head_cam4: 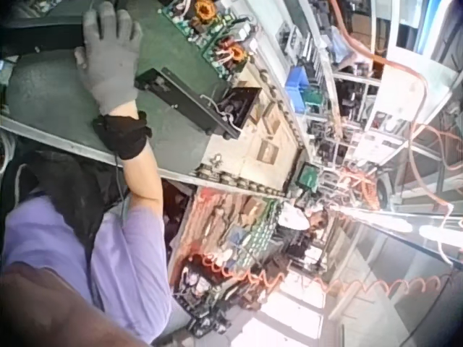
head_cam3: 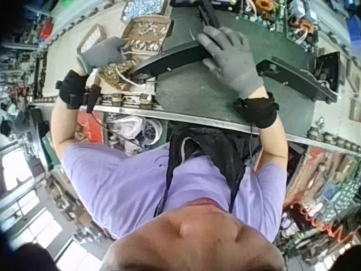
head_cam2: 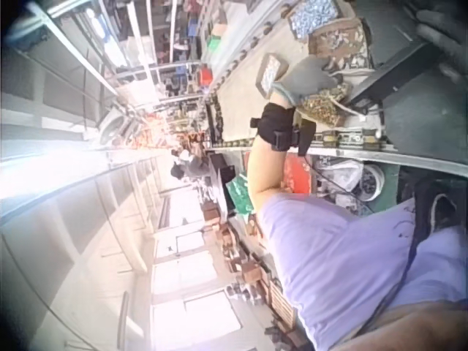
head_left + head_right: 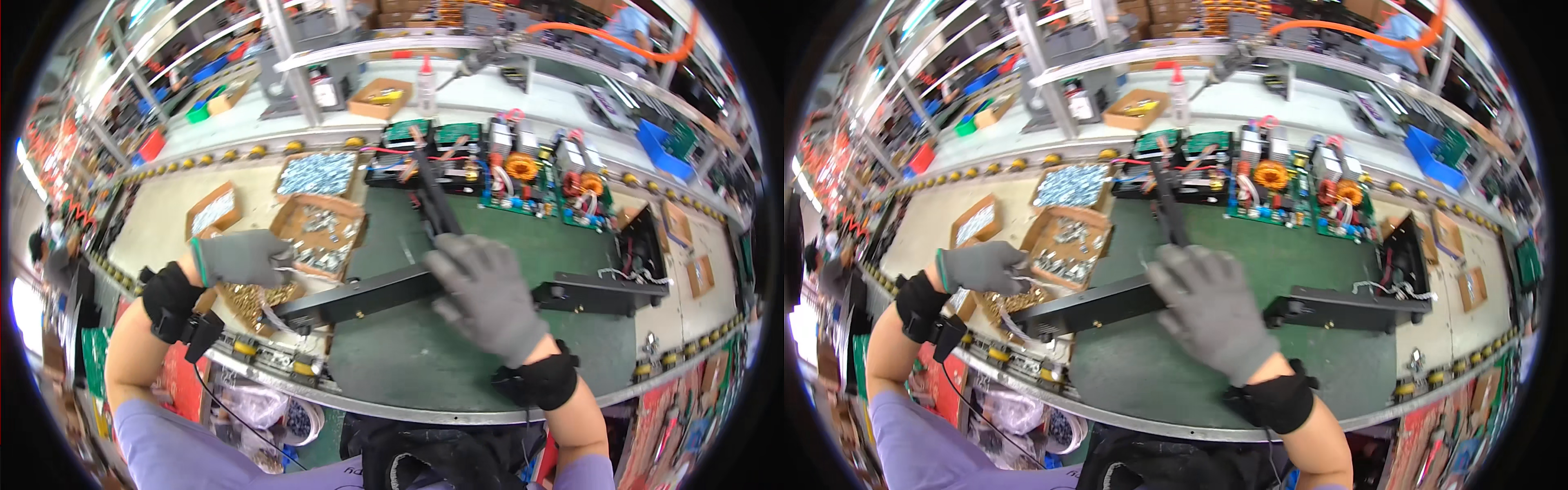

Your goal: Assembling and securing components inside an inverter chassis using a pneumatic screwdriver.

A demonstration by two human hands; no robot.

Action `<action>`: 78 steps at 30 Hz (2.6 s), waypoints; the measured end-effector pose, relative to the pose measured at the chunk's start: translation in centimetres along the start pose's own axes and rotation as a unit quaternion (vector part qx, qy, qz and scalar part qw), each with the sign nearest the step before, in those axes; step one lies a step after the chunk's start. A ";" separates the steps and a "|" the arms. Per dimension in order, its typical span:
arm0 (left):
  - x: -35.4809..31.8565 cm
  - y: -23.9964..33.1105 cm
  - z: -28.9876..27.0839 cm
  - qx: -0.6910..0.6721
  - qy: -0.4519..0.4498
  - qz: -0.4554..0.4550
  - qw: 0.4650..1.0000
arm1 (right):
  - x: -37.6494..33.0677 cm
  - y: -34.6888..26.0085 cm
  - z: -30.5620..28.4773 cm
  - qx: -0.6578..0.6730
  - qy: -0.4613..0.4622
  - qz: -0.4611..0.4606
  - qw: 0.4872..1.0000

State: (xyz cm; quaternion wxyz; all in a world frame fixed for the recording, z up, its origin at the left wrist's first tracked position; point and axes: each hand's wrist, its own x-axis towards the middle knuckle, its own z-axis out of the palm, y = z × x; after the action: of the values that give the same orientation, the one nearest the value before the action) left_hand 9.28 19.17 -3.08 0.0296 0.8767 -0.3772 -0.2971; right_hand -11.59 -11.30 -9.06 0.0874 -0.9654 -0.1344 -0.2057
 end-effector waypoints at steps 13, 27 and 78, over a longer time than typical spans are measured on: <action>1.3 7.0 -1.0 0.256 0.354 0.097 0.894 | -6.2 3.6 -6.1 -0.062 0.022 0.132 0.989; 9.0 19.7 16.1 0.015 0.107 0.402 0.909 | -5.0 18.8 -10.8 -0.030 0.032 0.273 0.961; 11.5 24.8 9.3 -0.671 -0.022 0.250 0.698 | -14.0 2.7 -10.0 -0.074 -0.231 -0.019 0.970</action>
State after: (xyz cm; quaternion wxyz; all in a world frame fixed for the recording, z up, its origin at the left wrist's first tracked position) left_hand -5.58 -4.76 -9.62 0.6747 0.4909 -0.2842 -0.4723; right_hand -26.86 -19.19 -6.29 -0.0217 -0.9878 -0.1535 0.0119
